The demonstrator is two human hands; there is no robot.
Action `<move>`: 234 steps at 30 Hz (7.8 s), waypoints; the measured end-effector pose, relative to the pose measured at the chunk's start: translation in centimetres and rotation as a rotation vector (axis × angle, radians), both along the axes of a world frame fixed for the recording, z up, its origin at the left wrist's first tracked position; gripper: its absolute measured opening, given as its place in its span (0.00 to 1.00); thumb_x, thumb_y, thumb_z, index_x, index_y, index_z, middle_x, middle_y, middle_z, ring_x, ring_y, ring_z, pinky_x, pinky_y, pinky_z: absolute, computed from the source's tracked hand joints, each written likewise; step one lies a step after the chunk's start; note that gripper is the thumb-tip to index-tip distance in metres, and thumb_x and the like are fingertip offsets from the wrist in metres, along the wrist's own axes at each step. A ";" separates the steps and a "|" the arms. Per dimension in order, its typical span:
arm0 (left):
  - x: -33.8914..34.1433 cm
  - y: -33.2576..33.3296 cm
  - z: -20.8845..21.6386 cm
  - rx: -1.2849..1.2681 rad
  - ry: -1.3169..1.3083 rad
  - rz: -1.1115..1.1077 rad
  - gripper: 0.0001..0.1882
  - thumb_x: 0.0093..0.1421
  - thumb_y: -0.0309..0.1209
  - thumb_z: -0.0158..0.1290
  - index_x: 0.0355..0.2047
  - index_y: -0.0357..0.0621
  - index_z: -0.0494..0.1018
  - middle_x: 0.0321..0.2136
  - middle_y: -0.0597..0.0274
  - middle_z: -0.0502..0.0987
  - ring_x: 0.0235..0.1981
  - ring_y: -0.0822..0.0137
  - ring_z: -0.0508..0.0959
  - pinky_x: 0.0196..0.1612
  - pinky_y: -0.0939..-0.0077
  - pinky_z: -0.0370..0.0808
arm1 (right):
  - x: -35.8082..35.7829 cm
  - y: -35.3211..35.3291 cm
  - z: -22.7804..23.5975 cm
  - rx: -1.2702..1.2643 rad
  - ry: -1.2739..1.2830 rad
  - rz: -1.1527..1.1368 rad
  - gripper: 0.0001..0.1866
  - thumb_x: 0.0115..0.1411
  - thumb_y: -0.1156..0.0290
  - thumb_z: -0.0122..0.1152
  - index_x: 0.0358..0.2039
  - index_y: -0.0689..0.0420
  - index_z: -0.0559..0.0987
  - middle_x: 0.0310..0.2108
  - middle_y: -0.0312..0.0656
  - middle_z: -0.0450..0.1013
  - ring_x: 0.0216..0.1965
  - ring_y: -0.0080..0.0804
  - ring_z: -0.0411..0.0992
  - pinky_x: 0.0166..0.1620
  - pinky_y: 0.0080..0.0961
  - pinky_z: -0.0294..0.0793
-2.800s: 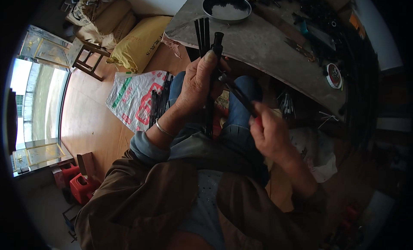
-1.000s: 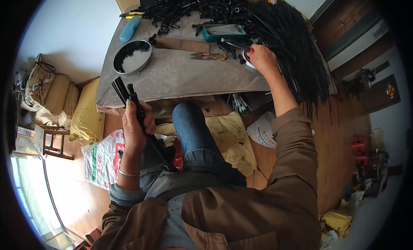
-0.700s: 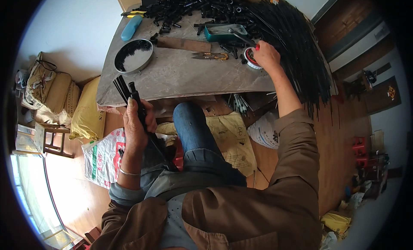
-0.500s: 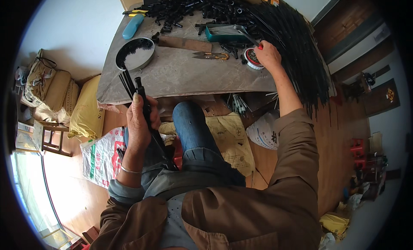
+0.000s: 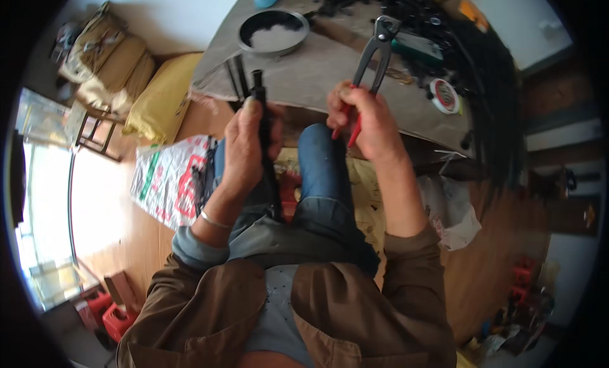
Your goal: Assembling umbrella frames by inserting ribs into a central hub and using pliers to secure the components.
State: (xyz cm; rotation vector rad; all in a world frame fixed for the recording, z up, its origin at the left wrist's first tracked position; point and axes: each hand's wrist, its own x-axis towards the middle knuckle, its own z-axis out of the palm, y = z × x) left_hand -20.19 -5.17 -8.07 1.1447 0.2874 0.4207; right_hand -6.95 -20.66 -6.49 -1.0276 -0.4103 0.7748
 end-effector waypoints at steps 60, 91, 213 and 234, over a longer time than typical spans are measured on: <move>-1.6 3.3 -1.1 -0.069 0.028 -0.035 0.31 0.66 0.56 0.36 0.27 0.39 0.72 0.11 0.69 0.64 0.10 0.78 0.61 0.14 0.83 0.56 | -9.9 -1.1 5.0 -0.727 -0.161 0.380 0.13 0.65 0.72 0.49 0.48 0.63 0.66 0.19 0.36 0.66 0.14 0.19 0.64 0.18 0.15 0.64; -0.7 1.3 0.2 -0.082 0.082 -0.173 0.30 0.65 0.58 0.38 0.28 0.41 0.69 0.10 0.70 0.61 0.09 0.79 0.58 0.13 0.83 0.53 | -7.7 -2.7 7.2 -0.782 -0.066 0.523 0.12 0.66 0.70 0.48 0.44 0.64 0.66 0.25 0.42 0.72 0.20 0.25 0.72 0.25 0.22 0.75; -0.8 0.7 0.6 -0.367 -0.044 -0.190 0.14 0.64 0.36 0.46 0.36 0.37 0.74 0.31 0.64 0.75 0.31 0.76 0.72 0.37 0.83 0.70 | -9.5 4.5 -2.2 -0.047 -0.236 -0.263 0.12 0.64 0.65 0.55 0.38 0.62 0.70 0.34 0.34 0.68 0.33 0.17 0.67 0.39 0.16 0.69; -0.1 0.7 -1.0 -0.296 -0.103 -0.197 0.12 0.67 0.38 0.45 0.32 0.44 0.71 0.25 0.72 0.70 0.24 0.80 0.67 0.27 0.85 0.64 | -8.2 4.6 -2.1 -0.243 -0.438 -0.279 0.06 0.54 0.76 0.62 0.32 0.61 0.75 0.24 0.29 0.70 0.27 0.13 0.65 0.33 0.15 0.68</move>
